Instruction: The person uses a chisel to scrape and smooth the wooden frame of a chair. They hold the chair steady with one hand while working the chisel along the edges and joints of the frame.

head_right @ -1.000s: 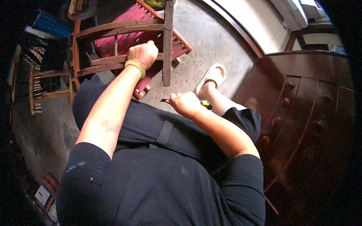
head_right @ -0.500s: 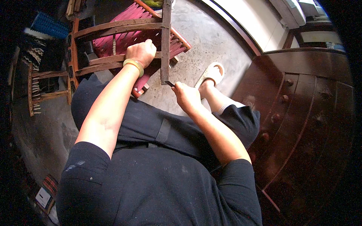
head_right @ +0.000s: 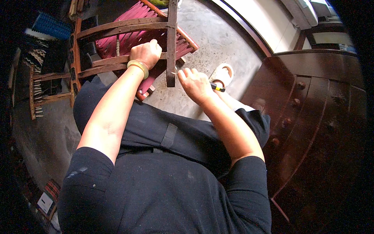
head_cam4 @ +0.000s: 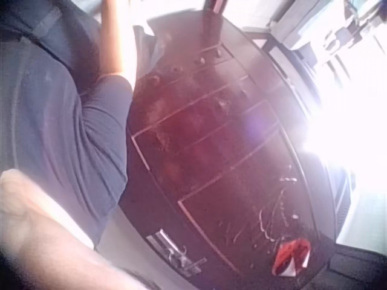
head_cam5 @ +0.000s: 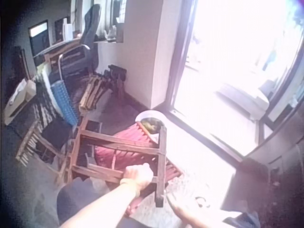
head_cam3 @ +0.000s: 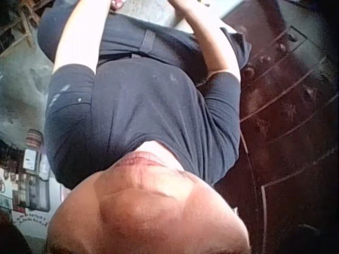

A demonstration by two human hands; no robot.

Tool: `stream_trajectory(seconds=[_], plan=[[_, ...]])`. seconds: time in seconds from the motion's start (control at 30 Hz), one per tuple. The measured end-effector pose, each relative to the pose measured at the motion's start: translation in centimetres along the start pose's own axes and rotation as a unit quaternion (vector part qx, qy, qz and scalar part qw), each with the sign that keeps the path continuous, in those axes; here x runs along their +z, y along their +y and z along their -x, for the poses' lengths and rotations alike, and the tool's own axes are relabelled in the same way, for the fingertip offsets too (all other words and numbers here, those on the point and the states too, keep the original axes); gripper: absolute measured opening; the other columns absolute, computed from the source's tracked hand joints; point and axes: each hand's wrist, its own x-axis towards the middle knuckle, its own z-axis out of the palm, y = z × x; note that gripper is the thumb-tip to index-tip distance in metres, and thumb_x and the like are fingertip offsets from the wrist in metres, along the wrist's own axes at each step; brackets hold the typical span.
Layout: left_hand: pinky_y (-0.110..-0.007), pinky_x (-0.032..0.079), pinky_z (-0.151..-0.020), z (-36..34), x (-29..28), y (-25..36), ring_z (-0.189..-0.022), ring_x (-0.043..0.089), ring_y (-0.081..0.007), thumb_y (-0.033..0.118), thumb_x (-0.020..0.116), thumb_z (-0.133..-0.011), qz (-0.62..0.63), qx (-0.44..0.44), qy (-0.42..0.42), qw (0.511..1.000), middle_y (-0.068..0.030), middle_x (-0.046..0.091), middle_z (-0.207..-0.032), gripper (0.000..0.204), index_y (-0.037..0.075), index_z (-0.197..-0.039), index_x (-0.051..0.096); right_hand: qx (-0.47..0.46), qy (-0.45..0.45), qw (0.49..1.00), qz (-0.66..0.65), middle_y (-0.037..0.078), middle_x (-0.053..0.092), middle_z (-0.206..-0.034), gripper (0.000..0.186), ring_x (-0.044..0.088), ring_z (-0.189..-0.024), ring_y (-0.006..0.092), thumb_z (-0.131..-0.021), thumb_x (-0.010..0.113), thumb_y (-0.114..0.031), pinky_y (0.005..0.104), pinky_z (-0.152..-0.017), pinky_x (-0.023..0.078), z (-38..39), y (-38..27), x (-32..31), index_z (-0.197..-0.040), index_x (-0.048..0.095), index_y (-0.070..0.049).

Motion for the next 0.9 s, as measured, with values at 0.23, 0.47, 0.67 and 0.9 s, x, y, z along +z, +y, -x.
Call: stream_trajectory(seconds=[0.23,0.47,0.67,0.9], plan=[[-0.050,0.053,-0.068,0.0,0.0,0.1,-0.072,0.067,-0.0372,0.032,0.043,-0.091,0.011,0.002,0.008,1.000,-0.0172,0.068,-0.075,0.028,0.011,-0.086,0.061,-0.045,-0.045,0.997,0.050,0.005,0.056,-0.080,0.009,0.061,-0.076,0.0204,-0.083,0.055,-0.017,0.0330,-0.059,0.053,-1.5,1.3,-0.3,-0.087,0.055,-0.009],[-0.050,0.053,-0.065,0.1,0.5,-0.1,-0.069,0.066,-0.0369,0.032,0.044,-0.091,0.006,0.012,0.024,1.000,-0.0166,0.067,-0.073,0.027,0.012,-0.084,0.061,-0.108,-0.063,0.990,0.072,0.004,0.057,-0.079,0.010,0.060,-0.074,0.0187,-0.083,0.054,-0.019,0.0314,-0.058,0.050,-0.9,1.1,-0.2,-0.085,0.055,-0.009],[-0.049,0.053,-0.064,0.0,0.8,-0.1,-0.068,0.066,-0.0367,0.031,0.044,-0.091,-0.003,0.017,0.030,0.999,-0.0166,0.067,-0.072,0.027,0.011,-0.084,0.061,-0.153,-0.116,0.981,0.041,0.005,0.056,-0.078,0.012,0.059,-0.074,0.0197,-0.082,0.054,-0.019,0.0329,-0.057,0.050,1.7,0.4,0.3,-0.085,0.055,-0.008],[-0.049,0.053,-0.065,0.1,0.5,-0.2,-0.069,0.066,-0.0373,0.031,0.044,-0.091,0.018,0.012,0.041,0.999,-0.0177,0.066,-0.072,0.027,0.011,-0.085,0.061,-0.128,-0.045,0.991,0.017,0.003,0.053,-0.077,0.008,0.058,-0.072,0.0188,-0.080,0.054,-0.018,0.0330,-0.056,0.049,1.1,0.5,-1.7,-0.081,0.053,-0.010]])
